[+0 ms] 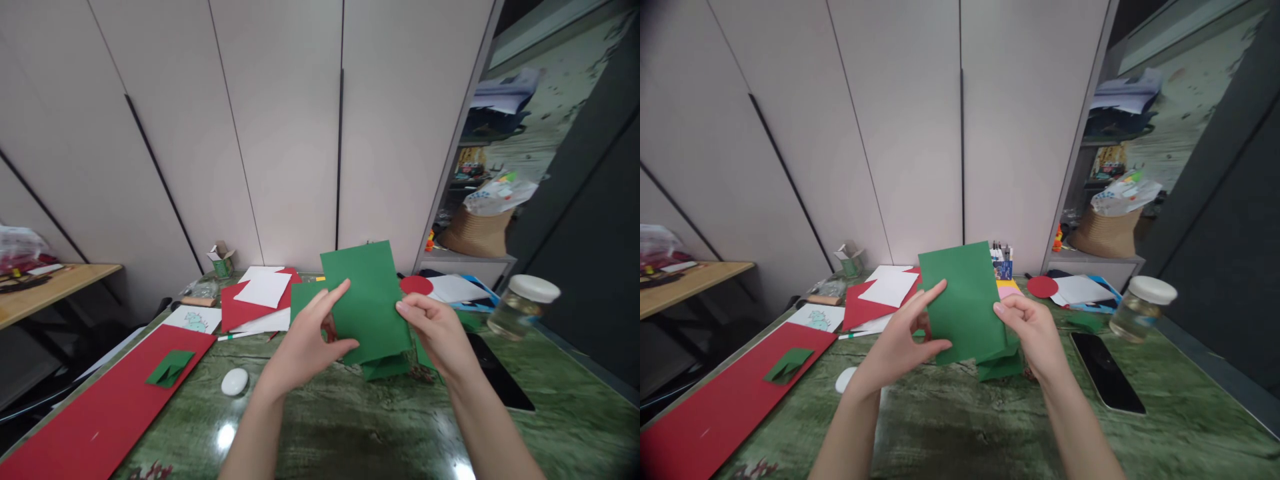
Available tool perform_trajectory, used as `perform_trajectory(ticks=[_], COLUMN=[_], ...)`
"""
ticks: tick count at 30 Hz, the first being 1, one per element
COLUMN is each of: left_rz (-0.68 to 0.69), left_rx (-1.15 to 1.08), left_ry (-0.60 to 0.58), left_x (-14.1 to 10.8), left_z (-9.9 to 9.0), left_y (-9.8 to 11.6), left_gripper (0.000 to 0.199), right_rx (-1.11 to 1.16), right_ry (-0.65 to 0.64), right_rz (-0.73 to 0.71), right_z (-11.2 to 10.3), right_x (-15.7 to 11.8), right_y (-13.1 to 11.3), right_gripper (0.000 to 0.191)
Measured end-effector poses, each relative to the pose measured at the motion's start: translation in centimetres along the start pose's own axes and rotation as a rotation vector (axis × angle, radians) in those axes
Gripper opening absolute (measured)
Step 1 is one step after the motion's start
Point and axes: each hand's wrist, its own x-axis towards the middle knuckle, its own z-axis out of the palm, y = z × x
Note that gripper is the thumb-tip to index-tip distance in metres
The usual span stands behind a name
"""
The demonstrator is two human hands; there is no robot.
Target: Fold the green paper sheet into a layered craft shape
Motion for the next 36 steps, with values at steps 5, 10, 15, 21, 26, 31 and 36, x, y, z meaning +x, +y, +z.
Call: perform_trajectory(ticks=[5, 10, 15, 21, 26, 31, 36], left_rz=[0.007, 0.001, -0.018, -0.034, -0.037, 0.042, 0.088], left_rx=[-0.008, -0.026, -0.069, -0.08, -0.061, -0.05, -0.066], left_ry=[0.005, 0.021, 0.026, 0.033, 0.044, 0.058, 0.047], left_x=[0.0, 0.0, -0.1, 0.0, -0.1, 0.3, 0.4], left_z=[0.0, 0.0, -0.1, -0.1, -0.1, -0.2, -0.1], left_y=[0.0, 0.0, -0.1, 0.1, 0.2, -0.3, -1.0], left_gripper=[0.078, 0.078, 0.078, 0.077, 0.079, 0.068, 0.048], right_rx=[-0.019, -0.05, -0.062, -0.092, -0.086, -0.117, -0.092], right_ry=[-0.007, -0.014, -0.007, 0.066, 0.01, -0.003, 0.041], right_rz=[0.005, -0.02, -0.03, -0.078, -0.036, -0.019, -0.022], right_z=[0.1, -0.2, -0.4, 0.0, -0.2, -0.5, -0.3], right_x=[0.0, 0.0, 0.0, -0.2, -0.1, 0.1, 0.2], right_y=[0.0, 0.1, 0.3, 0.4, 0.1, 0.2, 0.6], right_gripper=[0.025, 0.025, 0.026, 0.028, 0.028, 0.027, 0.025])
